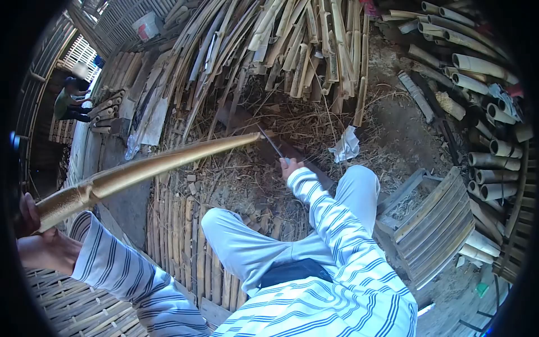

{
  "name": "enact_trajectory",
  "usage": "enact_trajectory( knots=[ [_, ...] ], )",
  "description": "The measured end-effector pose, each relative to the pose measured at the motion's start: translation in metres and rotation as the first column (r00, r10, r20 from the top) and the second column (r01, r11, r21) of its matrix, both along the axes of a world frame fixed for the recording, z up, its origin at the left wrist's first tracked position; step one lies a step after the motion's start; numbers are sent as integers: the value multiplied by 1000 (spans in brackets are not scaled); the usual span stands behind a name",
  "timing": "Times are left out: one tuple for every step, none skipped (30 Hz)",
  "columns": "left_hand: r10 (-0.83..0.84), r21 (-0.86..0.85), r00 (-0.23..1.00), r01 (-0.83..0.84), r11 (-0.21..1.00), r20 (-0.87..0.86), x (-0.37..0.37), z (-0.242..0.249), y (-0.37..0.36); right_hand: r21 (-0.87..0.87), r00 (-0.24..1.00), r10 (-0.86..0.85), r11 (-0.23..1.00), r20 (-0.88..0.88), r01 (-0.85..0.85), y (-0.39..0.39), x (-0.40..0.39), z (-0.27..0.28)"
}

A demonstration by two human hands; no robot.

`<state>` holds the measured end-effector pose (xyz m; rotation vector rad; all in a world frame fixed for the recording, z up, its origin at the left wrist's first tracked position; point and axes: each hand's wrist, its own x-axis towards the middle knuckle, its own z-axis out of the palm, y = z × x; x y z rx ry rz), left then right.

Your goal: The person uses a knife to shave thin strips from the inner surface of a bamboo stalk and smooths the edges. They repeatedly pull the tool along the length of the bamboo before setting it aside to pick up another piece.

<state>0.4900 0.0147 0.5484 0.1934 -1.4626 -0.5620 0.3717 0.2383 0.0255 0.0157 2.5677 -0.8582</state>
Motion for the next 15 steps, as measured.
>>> enact_trajectory(
  knots=[
    [45,-37,999,-45,998,11,2,-1,-2,52,999,-1,999,54,-2,3,-15,-9],
    [134,-114,990,-129,985,36,5,-2,-7,11,996,11,1000,85,-12,6,-20,1],
    [206,-190,977,-192,963,56,5,-1,-7,-28,996,21,999,91,-19,4,-21,17],
    [214,-232,976,-197,953,49,3,-2,-3,-62,995,34,998,93,-28,-1,-22,33],
    [62,-147,997,-56,987,35,-7,3,21,-94,994,47,995,101,-37,-4,-19,44],
    [-85,-62,996,85,994,-2,-18,9,45,-203,996,62,978,63,-48,-8,-18,48],
    [-237,12,971,238,971,-45,-29,17,63,-276,999,23,961,-49,-35,-10,-13,67],
    [-249,-7,967,249,969,-50,-26,22,62,-339,997,4,940,-79,-30,-9,-9,89],
    [-264,-30,964,264,964,-11,-30,23,59,-401,994,-18,916,-106,-26,-7,-6,107],
    [-279,-55,960,280,958,27,-34,24,57,-456,986,-30,889,-165,-49,-4,-3,116],
    [-292,-82,955,296,952,60,-40,25,57,-448,987,-27,893,-159,-48,-6,1,108],
    [-259,-52,966,260,964,14,-51,22,69,-439,986,-25,897,-162,-50,-10,4,93],
    [-275,-57,961,275,960,19,-53,23,71,-428,987,-21,902,-162,-51,-12,10,75],
    [-292,-65,956,292,954,15,-54,26,70,-333,994,32,941,-108,-66,-15,13,45],
    [-309,-71,951,309,948,15,-55,28,70,-299,997,43,952,-67,-61,-10,7,46]
  ],
)
